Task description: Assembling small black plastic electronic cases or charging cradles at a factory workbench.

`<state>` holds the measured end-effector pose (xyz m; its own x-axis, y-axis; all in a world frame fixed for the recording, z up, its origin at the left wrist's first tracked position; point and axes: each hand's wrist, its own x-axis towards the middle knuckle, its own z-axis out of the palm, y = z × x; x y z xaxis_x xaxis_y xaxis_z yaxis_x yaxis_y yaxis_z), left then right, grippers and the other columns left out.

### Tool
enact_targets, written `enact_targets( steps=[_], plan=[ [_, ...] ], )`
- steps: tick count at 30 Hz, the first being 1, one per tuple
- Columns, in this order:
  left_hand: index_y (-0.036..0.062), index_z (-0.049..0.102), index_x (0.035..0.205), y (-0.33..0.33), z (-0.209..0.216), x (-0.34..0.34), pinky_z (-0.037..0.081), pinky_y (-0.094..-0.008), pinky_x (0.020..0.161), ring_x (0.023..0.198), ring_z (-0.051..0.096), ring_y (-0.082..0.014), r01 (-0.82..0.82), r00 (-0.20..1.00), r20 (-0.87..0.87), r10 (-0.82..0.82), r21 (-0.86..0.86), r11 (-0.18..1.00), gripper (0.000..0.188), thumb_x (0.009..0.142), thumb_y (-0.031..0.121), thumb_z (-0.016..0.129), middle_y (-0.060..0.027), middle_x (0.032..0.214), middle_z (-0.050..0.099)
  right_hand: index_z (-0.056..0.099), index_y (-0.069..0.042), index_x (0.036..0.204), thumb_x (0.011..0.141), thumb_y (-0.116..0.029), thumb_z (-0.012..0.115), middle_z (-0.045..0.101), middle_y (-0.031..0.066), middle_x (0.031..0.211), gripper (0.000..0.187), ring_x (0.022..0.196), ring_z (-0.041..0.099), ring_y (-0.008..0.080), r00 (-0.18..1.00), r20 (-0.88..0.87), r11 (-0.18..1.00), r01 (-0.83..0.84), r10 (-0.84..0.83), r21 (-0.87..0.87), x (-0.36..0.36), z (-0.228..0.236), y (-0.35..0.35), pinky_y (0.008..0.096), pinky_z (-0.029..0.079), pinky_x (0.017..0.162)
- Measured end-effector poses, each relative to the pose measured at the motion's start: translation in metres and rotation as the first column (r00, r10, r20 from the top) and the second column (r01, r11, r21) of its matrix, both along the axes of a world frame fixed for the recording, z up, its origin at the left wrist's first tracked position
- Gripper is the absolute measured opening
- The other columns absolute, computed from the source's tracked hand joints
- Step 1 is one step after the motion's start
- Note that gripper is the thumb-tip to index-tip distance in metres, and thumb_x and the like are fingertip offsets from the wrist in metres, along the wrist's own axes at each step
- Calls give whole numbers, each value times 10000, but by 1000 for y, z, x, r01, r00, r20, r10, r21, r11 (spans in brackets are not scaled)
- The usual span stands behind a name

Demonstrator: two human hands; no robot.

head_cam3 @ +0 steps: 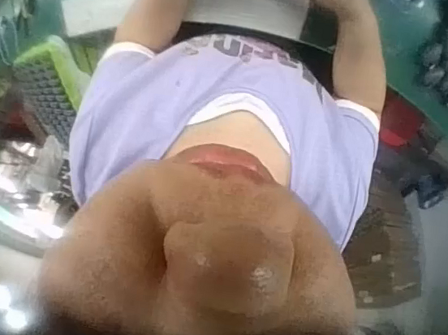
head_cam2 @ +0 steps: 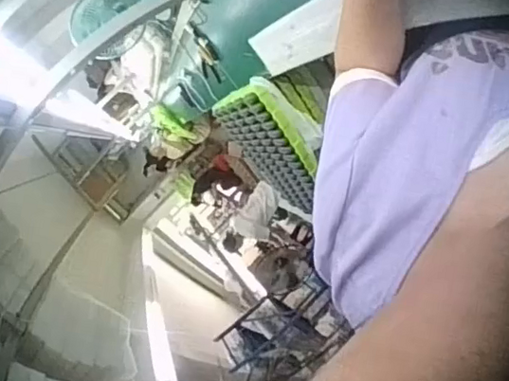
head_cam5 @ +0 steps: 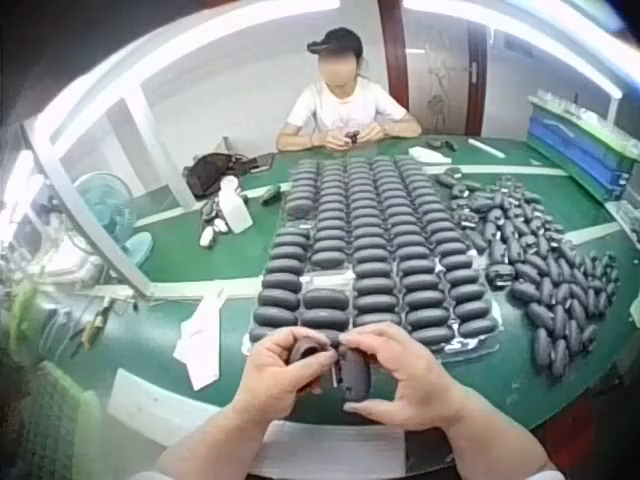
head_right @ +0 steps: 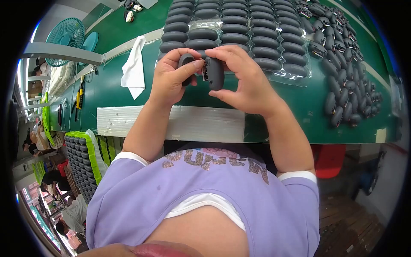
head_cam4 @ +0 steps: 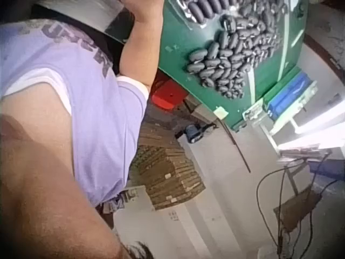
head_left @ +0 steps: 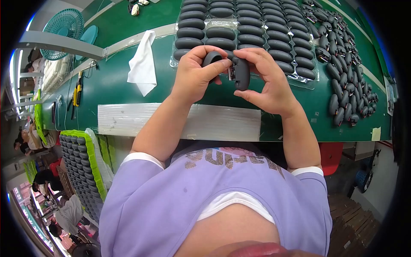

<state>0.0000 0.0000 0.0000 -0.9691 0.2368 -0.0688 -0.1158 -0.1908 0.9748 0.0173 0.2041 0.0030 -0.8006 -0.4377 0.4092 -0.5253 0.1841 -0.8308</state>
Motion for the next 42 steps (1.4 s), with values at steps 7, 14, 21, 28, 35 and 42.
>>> enact_targets(
  steps=[7,14,21,28,35,42],
  plan=[
    [20,617,1019,-4,-1,-2,466,-216,523,726,635,-115,41,997,60,-46,84,996,188,842,50,673,-60,836,662,494,-16,1307,631,48,772,453,114,1284,734,1183,507,225,996,75,998,-54,56,-38,0,0,0,350,464,1005],
    [29,642,1006,-5,1,-1,486,-203,523,717,644,-99,40,996,69,-49,121,992,208,815,67,714,-52,850,654,492,-9,1309,632,47,774,454,100,1274,735,1163,503,204,988,129,991,-74,89,-114,1,0,0,347,450,1012],
    [23,627,1048,-6,-3,-1,480,-213,526,718,633,-99,48,997,60,-57,143,988,234,854,135,694,-55,854,648,490,-4,1308,627,34,788,450,98,1277,745,1154,504,198,983,162,989,-59,81,-135,2,2,0,344,451,1007],
    [-10,477,1280,-11,-8,-7,512,-287,720,869,618,-158,141,929,212,-304,556,819,340,997,177,449,-129,1095,612,487,4,1311,639,-34,821,474,82,1248,751,1118,521,182,987,149,991,-42,61,-125,-2,0,3,327,462,971],
    [-39,424,1337,-9,-5,-6,514,-326,895,1042,620,-188,168,957,145,-253,432,886,431,943,85,548,-142,1216,589,466,-4,1334,644,-77,840,480,58,1245,788,1116,518,171,966,250,981,-9,58,-195,-4,-3,5,315,445,968],
    [-29,456,1292,-11,-5,-5,554,-305,823,989,649,-205,156,959,149,-240,429,889,438,911,113,620,-117,1112,643,451,-1,1344,647,-66,834,484,65,1268,798,1154,513,183,953,287,961,-16,98,-276,-5,-4,5,323,431,985]
  ],
)
